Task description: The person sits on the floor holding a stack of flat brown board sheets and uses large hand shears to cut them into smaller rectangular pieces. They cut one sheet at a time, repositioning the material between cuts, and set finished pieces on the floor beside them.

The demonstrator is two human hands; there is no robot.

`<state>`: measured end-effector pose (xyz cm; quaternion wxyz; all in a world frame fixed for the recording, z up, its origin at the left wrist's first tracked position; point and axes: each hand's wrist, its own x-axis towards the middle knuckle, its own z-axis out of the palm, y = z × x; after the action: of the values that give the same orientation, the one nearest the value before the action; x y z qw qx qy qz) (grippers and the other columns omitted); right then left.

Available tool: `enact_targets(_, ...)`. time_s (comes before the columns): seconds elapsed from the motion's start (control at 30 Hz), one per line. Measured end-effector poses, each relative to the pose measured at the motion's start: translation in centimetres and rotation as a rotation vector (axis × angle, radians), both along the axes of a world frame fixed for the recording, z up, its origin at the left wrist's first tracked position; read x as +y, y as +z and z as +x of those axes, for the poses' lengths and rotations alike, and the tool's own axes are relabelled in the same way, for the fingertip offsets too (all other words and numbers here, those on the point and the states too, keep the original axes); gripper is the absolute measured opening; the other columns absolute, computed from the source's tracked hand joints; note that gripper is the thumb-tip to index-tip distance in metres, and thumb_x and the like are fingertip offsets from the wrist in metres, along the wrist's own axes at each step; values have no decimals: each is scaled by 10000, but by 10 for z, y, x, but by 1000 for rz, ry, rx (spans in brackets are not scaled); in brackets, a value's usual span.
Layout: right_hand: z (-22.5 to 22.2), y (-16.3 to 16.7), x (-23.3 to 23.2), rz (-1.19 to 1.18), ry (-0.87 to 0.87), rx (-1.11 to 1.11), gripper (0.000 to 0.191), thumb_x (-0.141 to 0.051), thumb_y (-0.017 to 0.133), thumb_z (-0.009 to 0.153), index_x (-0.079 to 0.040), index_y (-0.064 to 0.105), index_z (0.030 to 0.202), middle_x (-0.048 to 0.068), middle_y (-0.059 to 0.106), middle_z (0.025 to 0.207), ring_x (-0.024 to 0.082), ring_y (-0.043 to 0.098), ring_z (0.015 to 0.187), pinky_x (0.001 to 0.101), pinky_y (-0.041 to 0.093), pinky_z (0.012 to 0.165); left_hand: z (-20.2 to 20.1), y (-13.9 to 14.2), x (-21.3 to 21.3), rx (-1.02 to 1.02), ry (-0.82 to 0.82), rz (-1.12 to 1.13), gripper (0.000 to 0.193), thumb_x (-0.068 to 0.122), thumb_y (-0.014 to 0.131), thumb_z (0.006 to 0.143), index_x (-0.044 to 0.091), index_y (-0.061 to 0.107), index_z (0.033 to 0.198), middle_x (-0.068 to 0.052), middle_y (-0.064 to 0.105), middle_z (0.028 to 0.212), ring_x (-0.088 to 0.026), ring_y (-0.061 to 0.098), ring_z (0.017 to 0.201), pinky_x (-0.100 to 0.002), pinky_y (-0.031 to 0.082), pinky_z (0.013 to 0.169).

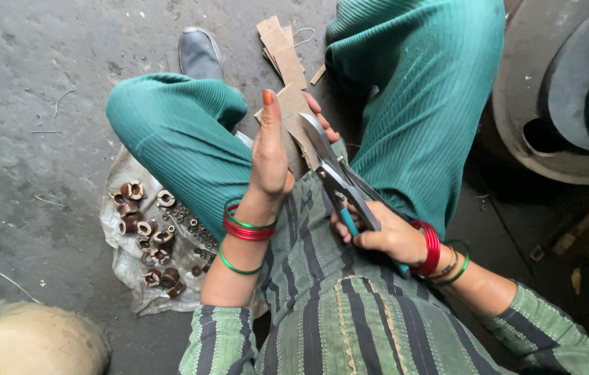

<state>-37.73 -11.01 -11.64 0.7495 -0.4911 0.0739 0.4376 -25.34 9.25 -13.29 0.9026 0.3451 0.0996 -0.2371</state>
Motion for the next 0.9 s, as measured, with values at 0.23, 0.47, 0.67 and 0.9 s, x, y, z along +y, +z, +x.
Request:
enact_targets(0.23,35,-5,10,-66,9,-254,364,-26,582,671,-18,525,1031,-7,496,862,92,452,785,242,410,731,32,14,13,-178,40,59,744,710,379,1007,7,575,1151,-129,644,935,-252,702,858,-399,603,826)
enact_targets(0.47,11,-14,18,-74,-63,-109,295,-22,582,674,-25,499,958,-37,429,786,64,380,706,226,324,635,24,3,13,-125,18,34,734,711,378,1020,6,560,1117,-131,640,918,-259,707,842,-405,606,806)
enact_targets(0.67,18,2,11,-210,128,-263,462,-10,582,748,-20,543,1209,28,602,875,118,555,811,271,488,776,16,0,16,-118,-35,19,756,728,374,997,9,564,1130,-135,650,930,-270,717,862,-417,608,824)
enact_targets(0.9,19,25,-2,-212,148,-219,702,15,544,736,-13,481,1435,90,687,1142,186,653,1116,325,507,972,-5,-5,1,-54,-100,-16,801,758,350,977,1,561,1130,-131,646,928,-268,721,866,-422,614,829)
